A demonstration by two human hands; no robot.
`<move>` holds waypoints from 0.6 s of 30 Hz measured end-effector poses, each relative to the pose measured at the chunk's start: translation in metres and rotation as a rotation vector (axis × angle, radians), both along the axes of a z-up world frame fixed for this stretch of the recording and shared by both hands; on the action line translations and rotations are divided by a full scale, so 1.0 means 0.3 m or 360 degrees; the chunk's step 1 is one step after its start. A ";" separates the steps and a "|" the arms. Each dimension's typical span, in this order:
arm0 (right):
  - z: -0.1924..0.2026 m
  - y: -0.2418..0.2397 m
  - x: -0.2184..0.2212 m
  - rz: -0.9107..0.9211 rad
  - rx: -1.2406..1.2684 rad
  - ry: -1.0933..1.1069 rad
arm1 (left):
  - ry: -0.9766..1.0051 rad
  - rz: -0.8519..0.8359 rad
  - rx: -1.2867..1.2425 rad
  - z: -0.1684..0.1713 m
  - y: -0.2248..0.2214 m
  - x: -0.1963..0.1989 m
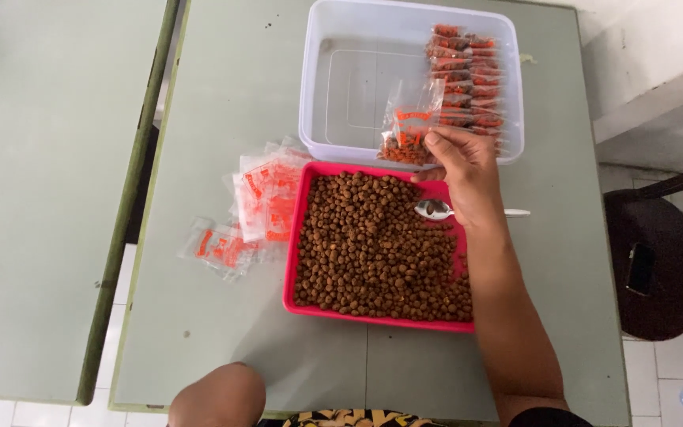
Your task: Packaging small food pellets into individual plastic bags using a spoon and placing them in a container.
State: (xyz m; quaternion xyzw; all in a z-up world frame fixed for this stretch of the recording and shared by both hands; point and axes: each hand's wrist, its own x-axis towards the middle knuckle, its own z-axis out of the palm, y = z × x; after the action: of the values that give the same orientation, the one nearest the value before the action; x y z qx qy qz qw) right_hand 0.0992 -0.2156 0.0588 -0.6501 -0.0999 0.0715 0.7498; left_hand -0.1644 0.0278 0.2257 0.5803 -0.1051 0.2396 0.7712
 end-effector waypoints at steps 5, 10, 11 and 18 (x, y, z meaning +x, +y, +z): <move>0.015 -0.008 -0.010 -0.0015 0.0017 -0.0032 | -0.0056 0.0021 0.0243 -0.103 -0.023 0.311; 0.091 -0.005 -0.036 0.0021 0.0078 -0.0070 | -0.0130 0.0019 0.0428 -0.215 -0.074 0.521; 0.122 0.003 -0.048 0.0016 0.0067 -0.0090 | 0.0046 -0.0043 0.0526 -0.240 -0.085 0.554; 0.221 0.037 -0.096 0.0027 0.0059 -0.0175 | 0.0299 -0.0179 0.0307 -0.423 -0.158 0.690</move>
State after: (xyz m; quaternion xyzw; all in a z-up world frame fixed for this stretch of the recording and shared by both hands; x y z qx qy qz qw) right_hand 0.0704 -0.2044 0.1253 -0.6382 -0.1478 0.0401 0.7545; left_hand 0.0425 -0.0195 0.0987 0.6648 -0.0873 0.1294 0.7305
